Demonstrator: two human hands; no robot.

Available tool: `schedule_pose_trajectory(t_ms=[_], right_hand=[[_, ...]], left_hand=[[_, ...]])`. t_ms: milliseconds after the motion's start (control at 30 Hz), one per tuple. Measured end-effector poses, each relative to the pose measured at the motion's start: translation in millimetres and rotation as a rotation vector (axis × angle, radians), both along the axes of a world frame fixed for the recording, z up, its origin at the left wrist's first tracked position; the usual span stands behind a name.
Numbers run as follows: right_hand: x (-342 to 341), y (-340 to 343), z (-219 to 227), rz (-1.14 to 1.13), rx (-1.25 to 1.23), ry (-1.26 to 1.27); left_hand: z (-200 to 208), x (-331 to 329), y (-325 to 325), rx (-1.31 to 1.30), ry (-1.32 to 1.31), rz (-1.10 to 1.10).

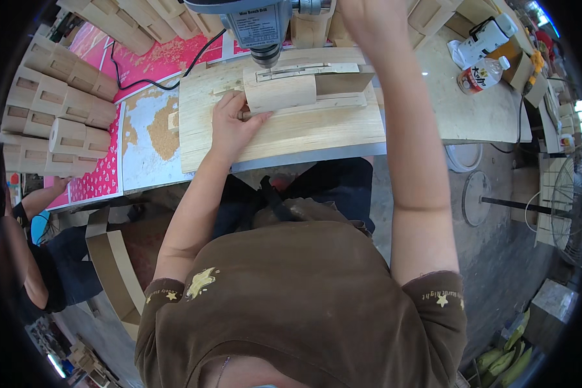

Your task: Drilling holes into cylindrical wooden blocks using a bench drill press.

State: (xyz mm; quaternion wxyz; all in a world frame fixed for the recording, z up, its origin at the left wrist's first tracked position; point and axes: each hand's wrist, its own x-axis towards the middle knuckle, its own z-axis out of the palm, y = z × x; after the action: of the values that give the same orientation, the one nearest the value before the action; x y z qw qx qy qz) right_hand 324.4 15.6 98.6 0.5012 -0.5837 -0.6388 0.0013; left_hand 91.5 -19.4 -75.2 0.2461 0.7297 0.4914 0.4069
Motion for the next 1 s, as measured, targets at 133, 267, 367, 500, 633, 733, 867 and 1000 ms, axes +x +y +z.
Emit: schedule_pose_trajectory(t_ms=[133,267,367,500,633,733,867,1000], right_hand=[[27.5,-44.0,-104.8,0.141,-0.076,-0.602],[26.2,-57.7,-105.4,0.117,-0.24,-0.528],[27.4,-61.0,-102.8,0.241,-0.271,-0.486],[15.4,-74.0,-97.4,0.33,-0.261,-0.426],[7.8,-89.4,-87.6,0.402,-0.278,-0.405],[33.5,-97.1,-95.1,0.329,-0.327,-0.457],[42.3,-104.0,-94.5,0.255,-0.342,-0.444],[19.4,-99.4,-97.1,0.281,-0.296,-0.456]], left_hand=[[21.1,-0.4,1.9,0.012,-0.062,-0.058],[27.7,-36.8,-9.0,0.05,-0.079,-0.051],[40.7,-66.8,-27.0,0.038,-0.018,-0.084],[59.8,-91.8,-47.5,0.059,-0.05,-0.157],[83.7,-105.3,-70.5,0.075,0.005,-0.163],[86.0,-126.6,-84.1,0.024,-0.06,-0.091],[90.0,-130.7,-88.9,-0.376,-0.489,0.11],[92.5,-99.0,-66.2,-0.75,-0.627,0.208]])
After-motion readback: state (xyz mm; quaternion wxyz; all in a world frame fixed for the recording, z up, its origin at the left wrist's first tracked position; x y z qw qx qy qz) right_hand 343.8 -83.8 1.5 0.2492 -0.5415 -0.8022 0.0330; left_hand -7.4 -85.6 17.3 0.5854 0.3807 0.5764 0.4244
